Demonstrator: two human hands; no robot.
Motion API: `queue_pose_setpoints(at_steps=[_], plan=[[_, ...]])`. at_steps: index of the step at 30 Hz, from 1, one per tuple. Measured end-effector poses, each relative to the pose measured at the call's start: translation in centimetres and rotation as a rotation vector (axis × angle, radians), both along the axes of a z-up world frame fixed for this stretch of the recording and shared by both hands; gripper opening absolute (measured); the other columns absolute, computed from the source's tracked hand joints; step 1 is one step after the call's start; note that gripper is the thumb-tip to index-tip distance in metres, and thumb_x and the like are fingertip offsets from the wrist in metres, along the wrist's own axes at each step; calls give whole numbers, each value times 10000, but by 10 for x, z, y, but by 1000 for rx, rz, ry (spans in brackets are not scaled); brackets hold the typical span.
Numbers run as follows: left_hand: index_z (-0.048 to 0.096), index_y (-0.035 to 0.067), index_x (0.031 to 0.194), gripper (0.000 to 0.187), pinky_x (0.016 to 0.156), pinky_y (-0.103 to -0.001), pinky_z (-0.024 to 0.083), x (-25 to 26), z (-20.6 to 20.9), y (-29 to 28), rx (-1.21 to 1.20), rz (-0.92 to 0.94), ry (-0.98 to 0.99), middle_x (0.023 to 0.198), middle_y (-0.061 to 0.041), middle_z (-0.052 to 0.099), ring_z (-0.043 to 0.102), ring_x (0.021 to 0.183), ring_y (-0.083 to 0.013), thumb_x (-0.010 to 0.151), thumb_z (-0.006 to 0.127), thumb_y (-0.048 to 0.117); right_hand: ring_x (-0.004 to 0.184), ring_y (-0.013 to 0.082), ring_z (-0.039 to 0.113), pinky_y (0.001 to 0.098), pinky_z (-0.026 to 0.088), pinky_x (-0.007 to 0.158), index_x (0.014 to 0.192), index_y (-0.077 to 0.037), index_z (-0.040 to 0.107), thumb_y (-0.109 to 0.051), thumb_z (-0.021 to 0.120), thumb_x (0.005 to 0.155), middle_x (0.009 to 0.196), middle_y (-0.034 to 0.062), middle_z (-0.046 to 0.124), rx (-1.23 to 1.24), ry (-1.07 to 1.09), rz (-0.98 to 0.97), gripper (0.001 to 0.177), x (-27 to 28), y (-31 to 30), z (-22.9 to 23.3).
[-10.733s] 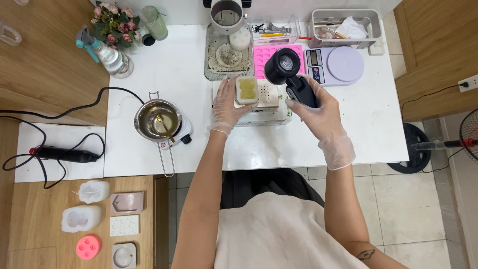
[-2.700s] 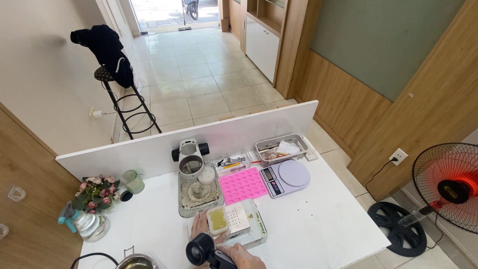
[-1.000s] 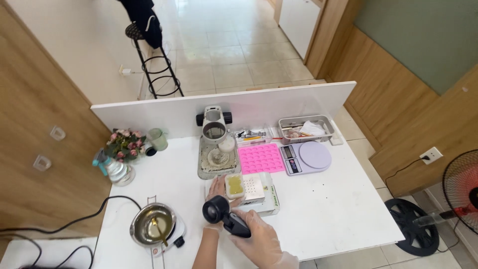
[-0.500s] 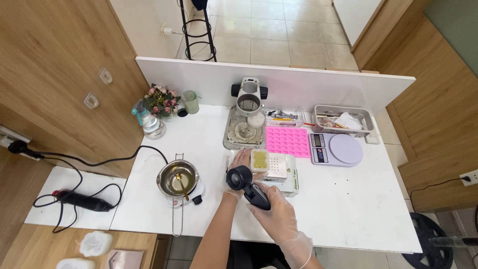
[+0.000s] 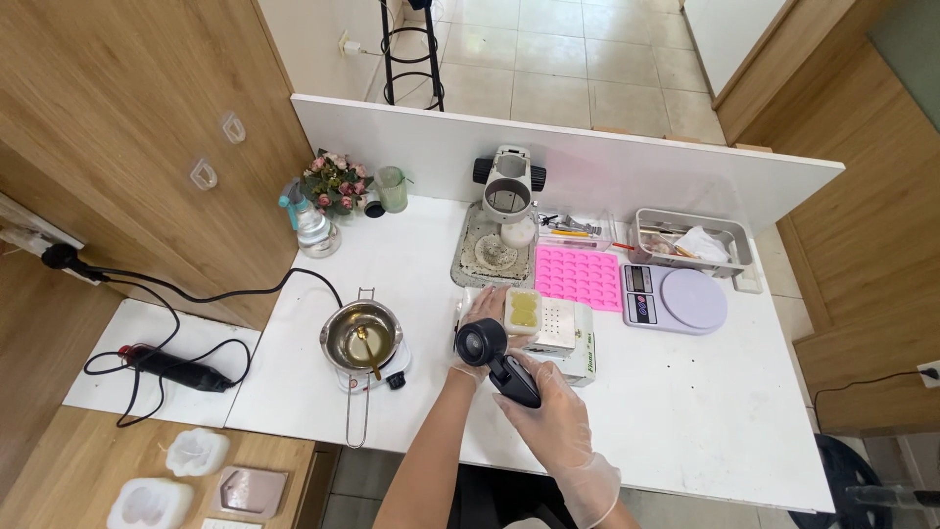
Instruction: Apply heat to the top surface of candle wax in a container using a handheld heat gun.
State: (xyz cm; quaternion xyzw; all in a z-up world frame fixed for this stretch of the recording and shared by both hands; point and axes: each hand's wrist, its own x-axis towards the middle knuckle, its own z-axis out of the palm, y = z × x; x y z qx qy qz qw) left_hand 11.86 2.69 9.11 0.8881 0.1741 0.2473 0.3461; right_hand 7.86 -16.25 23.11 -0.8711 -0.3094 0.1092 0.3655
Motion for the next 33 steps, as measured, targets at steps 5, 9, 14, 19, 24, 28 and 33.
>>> queue_pose_setpoints(at_steps=[5, 9, 14, 19, 24, 28, 33], plan=[[499, 83, 1428, 1007, 1187, -424, 318, -7, 19, -2, -109, -39, 54, 1449, -102, 567, 385, 1461, -312, 577, 898, 446, 810, 144, 712, 304, 575, 766, 1337, -314, 619, -279, 851, 723, 941, -40, 654, -34, -8, -5, 657, 1, 0, -1], [480, 104, 1447, 1018, 1189, -428, 324, -2, 6, 0, -90, -51, 20, 1477, -75, 544, 374, 1466, -316, 587, 901, 449, 854, 158, 718, 301, 565, 791, 1317, -278, 626, -255, 837, 713, 967, -41, 678, 40, -24, 1, 641, 1, -2, -5], [479, 87, 1448, 1023, 1210, -393, 298, 5, -17, 7, -13, -93, -43, 1454, -68, 551, 404, 1436, -313, 593, 894, 466, 893, 175, 736, 324, 574, 803, 1309, -286, 630, -256, 843, 709, 975, -39, 683, 58, -20, -9, 638, 0, -2, -6], [477, 108, 1452, 1031, 1180, -429, 346, 4, -17, 6, -30, -42, -31, 1482, -63, 543, 375, 1466, -345, 594, 913, 477, 900, 180, 747, 318, 582, 804, 1306, -262, 636, -265, 825, 721, 1003, -53, 682, 80, -9, -4, 615, 0, -3, -8], [468, 134, 1457, 1030, 1203, -429, 316, 5, -21, 5, -21, -37, -17, 1486, -53, 540, 355, 1481, -325, 593, 916, 471, 863, 193, 751, 327, 589, 767, 1303, -266, 637, -270, 821, 729, 1006, -51, 674, 87, -22, -17, 603, 0, -3, -5], [483, 108, 1455, 1006, 1196, -423, 313, -3, -2, 1, -111, -55, -17, 1481, -97, 541, 355, 1485, -319, 587, 915, 374, 837, 205, 749, 333, 590, 741, 1316, -288, 625, -271, 822, 731, 994, -42, 667, 104, -35, -10, 617, 1, -4, -8], [488, 92, 1452, 1012, 1188, -410, 319, 1, -12, 2, -85, -38, -33, 1483, -88, 543, 369, 1473, -315, 605, 915, 442, 837, 191, 749, 322, 589, 748, 1327, -289, 621, -263, 811, 738, 993, -45, 668, 101, -13, -27, 620, 4, -5, -5]])
